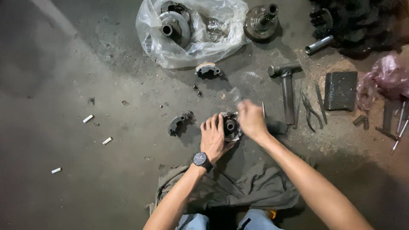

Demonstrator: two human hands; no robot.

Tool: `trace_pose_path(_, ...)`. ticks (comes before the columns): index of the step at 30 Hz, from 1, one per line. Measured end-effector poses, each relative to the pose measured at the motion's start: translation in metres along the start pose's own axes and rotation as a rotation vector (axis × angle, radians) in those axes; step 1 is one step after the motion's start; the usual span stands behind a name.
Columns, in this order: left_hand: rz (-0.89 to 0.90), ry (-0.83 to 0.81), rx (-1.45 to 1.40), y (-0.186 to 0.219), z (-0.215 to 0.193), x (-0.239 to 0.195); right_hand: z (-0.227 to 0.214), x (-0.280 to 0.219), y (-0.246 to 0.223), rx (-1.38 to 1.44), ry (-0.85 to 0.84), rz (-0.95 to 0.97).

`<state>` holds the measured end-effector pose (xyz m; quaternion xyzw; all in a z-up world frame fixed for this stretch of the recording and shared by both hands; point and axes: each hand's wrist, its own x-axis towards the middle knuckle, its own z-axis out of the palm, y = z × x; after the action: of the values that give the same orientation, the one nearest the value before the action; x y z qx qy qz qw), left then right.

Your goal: The person sits on the floor and assembles mechanical parts, including a central hub and curved brake shoes. They use pliers to manipulate small components and a hammer to tap parts into place. The person handles various tools and parts scattered on the floor.

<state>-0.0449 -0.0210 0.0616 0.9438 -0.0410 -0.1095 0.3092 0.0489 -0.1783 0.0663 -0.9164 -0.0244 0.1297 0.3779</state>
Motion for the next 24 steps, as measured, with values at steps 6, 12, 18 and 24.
trace_pose_path(6, 0.001, -0.021, 0.023, -0.001, 0.003, 0.002, -0.014, 0.002, -0.037, -0.001, -0.021, 0.075)
trace_pose_path(12, 0.009, -0.023, 0.027, 0.0, 0.001, 0.001, -0.011, 0.001, -0.035, -0.008, 0.023, -0.029)
trace_pose_path(18, -0.008, -0.077, 0.115, -0.004, 0.014, 0.014, -0.004, 0.003, -0.008, -0.222, -0.105, -0.122)
trace_pose_path(24, 0.129, 0.003, 0.186, -0.004, -0.034, 0.067, -0.051, -0.003, -0.075, 0.244, 0.114, 0.082)
